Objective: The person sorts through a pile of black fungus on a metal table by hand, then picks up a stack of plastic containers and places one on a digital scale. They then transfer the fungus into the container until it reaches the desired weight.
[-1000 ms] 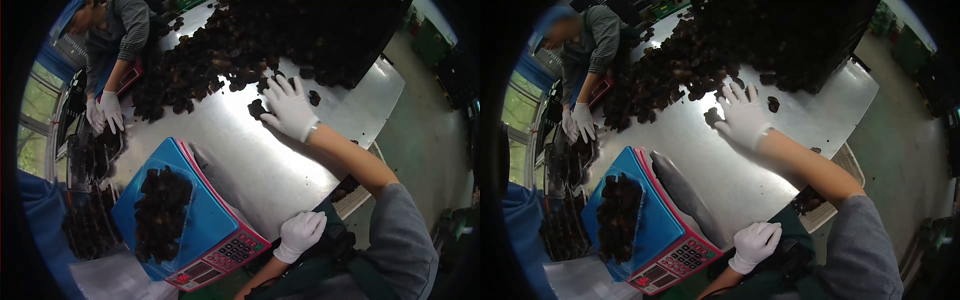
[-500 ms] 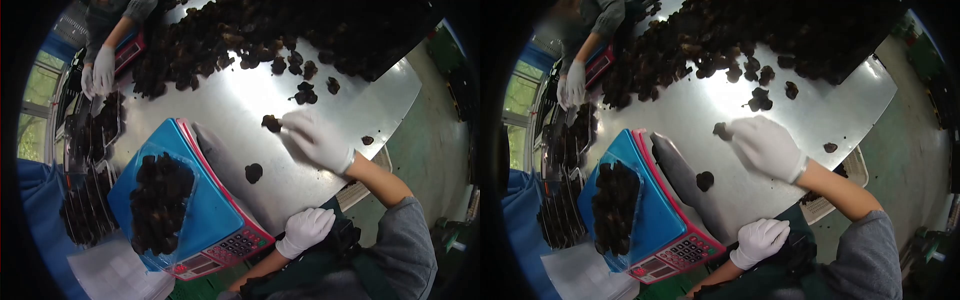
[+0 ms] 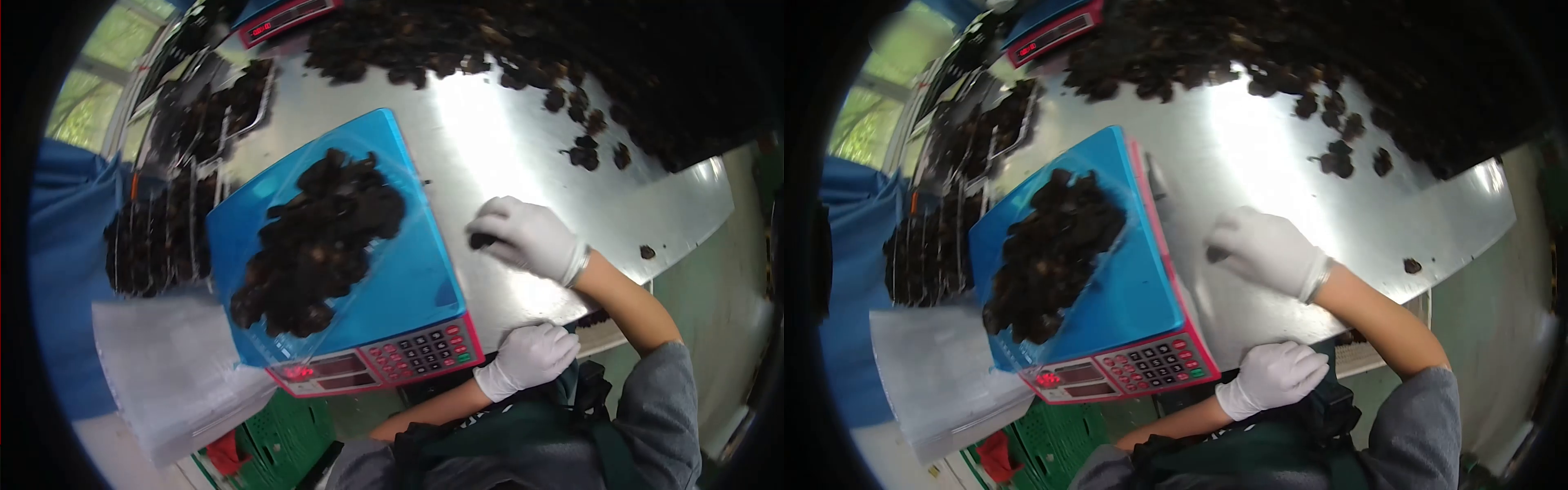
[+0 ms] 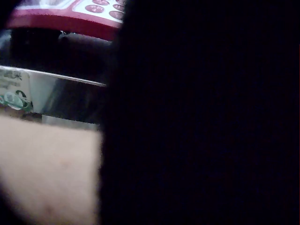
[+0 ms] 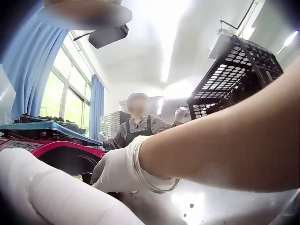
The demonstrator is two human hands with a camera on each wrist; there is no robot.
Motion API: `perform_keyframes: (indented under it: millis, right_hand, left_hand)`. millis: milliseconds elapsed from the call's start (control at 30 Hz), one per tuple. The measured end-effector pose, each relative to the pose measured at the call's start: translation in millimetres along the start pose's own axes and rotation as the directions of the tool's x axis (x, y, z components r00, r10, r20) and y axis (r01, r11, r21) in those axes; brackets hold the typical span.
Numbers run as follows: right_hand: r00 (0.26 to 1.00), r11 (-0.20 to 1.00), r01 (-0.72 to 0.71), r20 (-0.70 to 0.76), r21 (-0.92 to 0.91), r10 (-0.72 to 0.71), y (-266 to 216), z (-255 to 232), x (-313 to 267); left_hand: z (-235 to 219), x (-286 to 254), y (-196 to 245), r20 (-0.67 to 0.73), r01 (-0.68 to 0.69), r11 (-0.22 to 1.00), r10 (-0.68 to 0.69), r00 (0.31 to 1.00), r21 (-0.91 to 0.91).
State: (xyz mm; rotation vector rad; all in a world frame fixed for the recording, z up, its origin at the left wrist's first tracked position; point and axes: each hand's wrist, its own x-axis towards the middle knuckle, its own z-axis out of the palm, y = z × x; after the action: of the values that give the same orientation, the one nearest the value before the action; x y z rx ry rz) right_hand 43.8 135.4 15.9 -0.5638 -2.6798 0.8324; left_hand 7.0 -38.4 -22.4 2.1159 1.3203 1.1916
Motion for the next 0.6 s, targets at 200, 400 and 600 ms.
perform_keyframes:
  millis: [200, 400, 600]
  right_hand:
    - [0.928, 0.958, -0.106, -0.319, 0.268, 0.192, -31.6, -46.6, 30.8]
    - [0.951, 0.933, 0.261, -0.232, 0.246, -0.205, -130.0, -48.0, 89.0]
    - [0.888, 0.892, 0.446, -0.161, 0.075, -0.431, -179.2, -3.7, 118.7]
  left_hand:
    - [6.3, -3.7, -0.5, -0.064, -0.036, 0.999, 0.037, 0.997, 0.007]
    - [11.6, -9.2, -1.9, -0.113, -0.069, 0.997, 0.071, 0.991, 0.023]
    - [18.9, -15.6, -1.6, -0.072, 0.132, 0.987, -0.138, 0.988, -0.087]
